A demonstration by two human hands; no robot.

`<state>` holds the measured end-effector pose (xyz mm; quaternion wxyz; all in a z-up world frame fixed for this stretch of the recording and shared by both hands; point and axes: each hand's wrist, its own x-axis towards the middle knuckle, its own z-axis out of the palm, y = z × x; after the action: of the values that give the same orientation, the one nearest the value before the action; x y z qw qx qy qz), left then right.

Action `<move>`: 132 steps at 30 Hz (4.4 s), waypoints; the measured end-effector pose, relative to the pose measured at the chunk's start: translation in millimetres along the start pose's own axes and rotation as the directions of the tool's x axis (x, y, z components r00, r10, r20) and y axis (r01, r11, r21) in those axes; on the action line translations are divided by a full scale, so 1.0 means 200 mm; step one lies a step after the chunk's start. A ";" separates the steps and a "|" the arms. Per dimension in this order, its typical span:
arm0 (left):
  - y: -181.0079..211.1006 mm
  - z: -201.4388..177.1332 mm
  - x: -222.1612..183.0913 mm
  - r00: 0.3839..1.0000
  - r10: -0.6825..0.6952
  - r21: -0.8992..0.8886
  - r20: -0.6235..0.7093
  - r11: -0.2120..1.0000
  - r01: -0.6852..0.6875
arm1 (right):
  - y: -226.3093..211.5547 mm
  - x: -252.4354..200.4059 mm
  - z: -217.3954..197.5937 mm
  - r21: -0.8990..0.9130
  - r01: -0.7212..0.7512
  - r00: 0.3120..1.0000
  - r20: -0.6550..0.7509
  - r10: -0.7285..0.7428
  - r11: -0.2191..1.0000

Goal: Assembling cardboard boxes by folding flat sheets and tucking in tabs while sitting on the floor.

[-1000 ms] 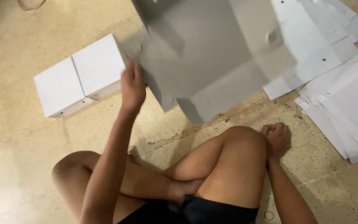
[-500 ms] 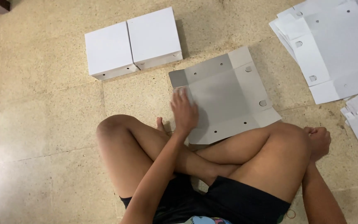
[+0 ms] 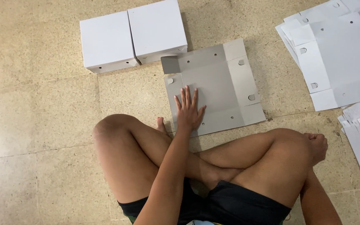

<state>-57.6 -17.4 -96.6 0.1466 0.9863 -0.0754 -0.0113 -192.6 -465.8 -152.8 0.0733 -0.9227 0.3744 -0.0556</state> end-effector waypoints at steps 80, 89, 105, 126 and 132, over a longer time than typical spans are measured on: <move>0.19 -0.07 0.20 0.861 0.279 0.020 0.426 0.948 -0.317 | -1.41 -0.06 -0.47 0.358 0.193 0.547 0.733 -0.403 0.914; 0.17 -0.07 0.20 0.857 0.313 0.010 0.409 0.938 -0.347 | -1.52 0.07 -0.17 0.306 0.305 0.653 0.623 -0.432 0.902; 0.17 -0.04 0.19 0.867 0.324 0.002 0.380 0.936 -0.351 | -1.88 0.37 0.13 0.301 0.447 0.721 0.435 -0.539 0.842; 0.18 -0.01 0.19 0.881 0.307 -0.005 0.359 0.945 -0.328 | -1.50 0.01 -0.52 0.207 0.297 0.338 0.891 -0.305 0.932; 0.17 0.00 0.18 0.882 0.317 -0.014 0.350 0.943 -0.333 | -1.41 0.02 -0.45 0.123 0.416 0.205 0.953 -0.225 0.901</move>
<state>-26.3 -54.8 -87.0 0.1080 0.9451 -0.2644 -0.1587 -11.3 -278.3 -14.8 0.1938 -0.8290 0.0584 0.5213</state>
